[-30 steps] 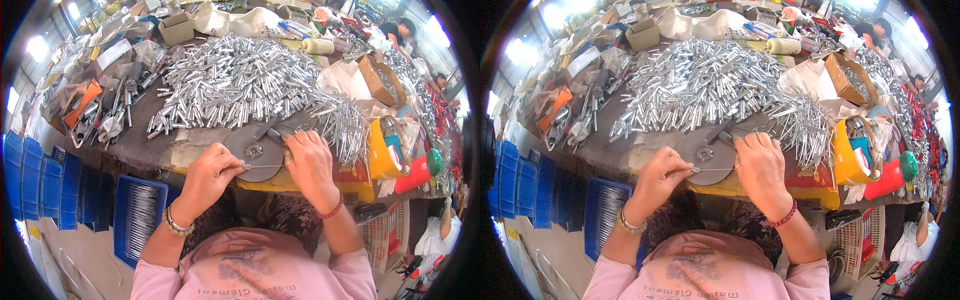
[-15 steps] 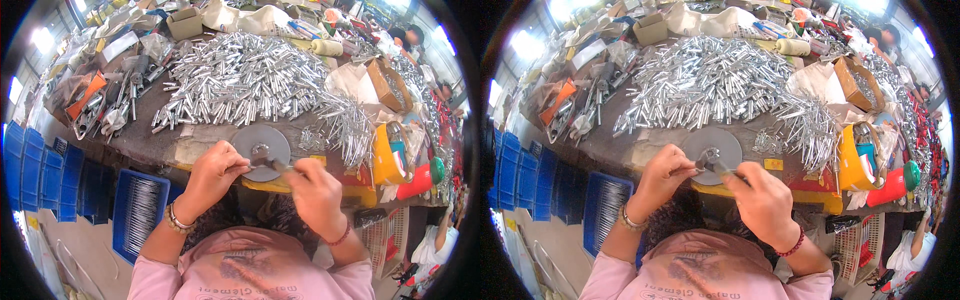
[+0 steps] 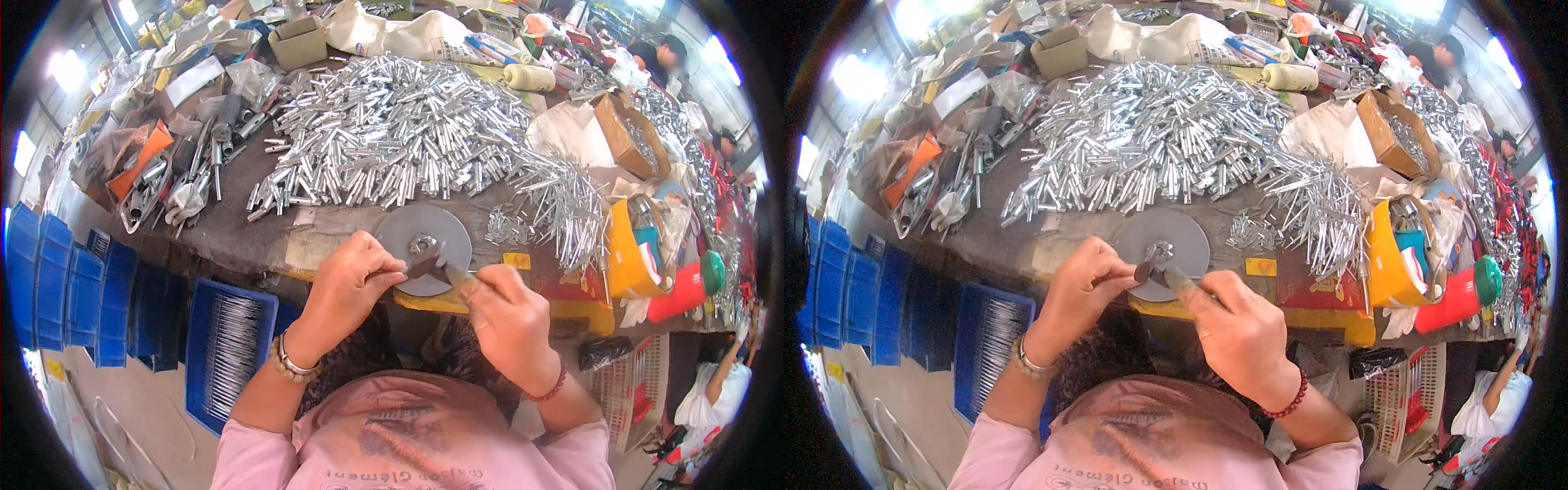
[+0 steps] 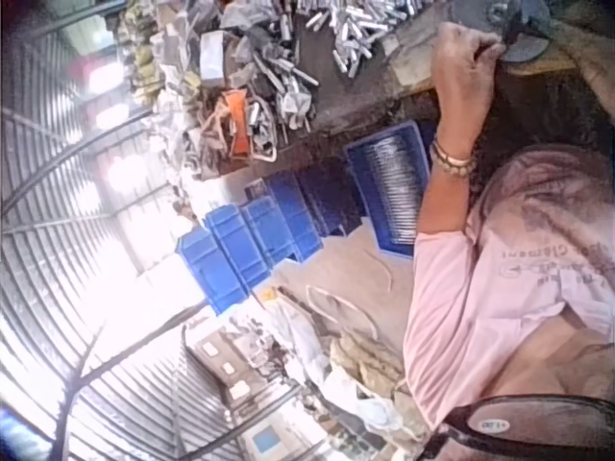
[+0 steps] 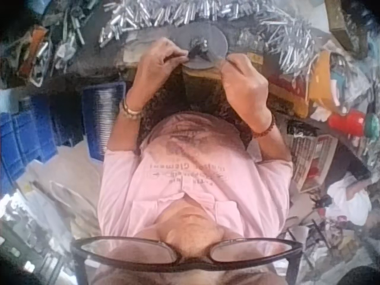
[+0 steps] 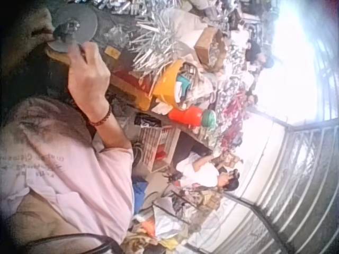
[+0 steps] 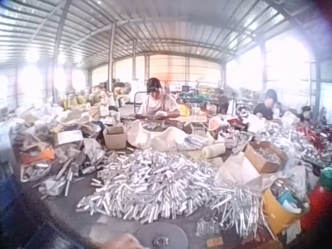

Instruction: The person assembles metal components by inserting pins into metal sleeves by hand, tapping them on a round base with a hammer, and placing the assembled pieces into a blue bin.

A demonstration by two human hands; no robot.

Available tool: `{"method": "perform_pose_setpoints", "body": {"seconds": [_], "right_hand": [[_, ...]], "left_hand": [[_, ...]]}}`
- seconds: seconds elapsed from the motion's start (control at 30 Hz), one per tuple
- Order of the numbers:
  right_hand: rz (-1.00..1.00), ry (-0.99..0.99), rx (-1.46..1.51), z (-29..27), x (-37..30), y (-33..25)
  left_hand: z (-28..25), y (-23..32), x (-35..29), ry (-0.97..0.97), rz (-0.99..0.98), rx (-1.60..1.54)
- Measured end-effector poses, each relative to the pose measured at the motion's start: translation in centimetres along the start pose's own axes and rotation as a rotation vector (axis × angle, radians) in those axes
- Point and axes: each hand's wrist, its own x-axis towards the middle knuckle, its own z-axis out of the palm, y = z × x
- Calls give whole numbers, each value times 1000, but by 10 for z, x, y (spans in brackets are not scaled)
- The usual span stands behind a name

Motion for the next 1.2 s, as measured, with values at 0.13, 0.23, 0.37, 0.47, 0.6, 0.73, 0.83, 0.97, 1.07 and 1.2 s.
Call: {"method": "perform_pose_setpoints", "body": {"seconds": [0.13,0.23,0.37,0.47,0.6,0.73,0.83,0.97,1.07,1.2], "right_hand": [[102,35,144,-10,15,8],[149,-6,195,-5,26,27],[59,-45,-156,26,24,52],[-34,0,-262,27,23,44],[44,-39,-104,32,-4,21],[170,-85,78,29,-19,10],[285,-179,247,31,-21,2],[321,-298,447,34,-21,-3],[432,-365,586,37,-21,-3],[651,-411,778,18,-20,-3]], "left_hand": [[2,4,2,39,-23,-42],[2,6,7,12,29,-4],[0,5,6,3,9,34],[2,4,2,61,-7,44],[0,3,4,-14,-4,-32],[-2,0,4,-20,28,-22],[-4,3,0,-26,14,-47],[-8,5,-14,-2,-2,-48],[6,10,-20,231,10,73],[30,18,-29,267,-165,-228]]}}
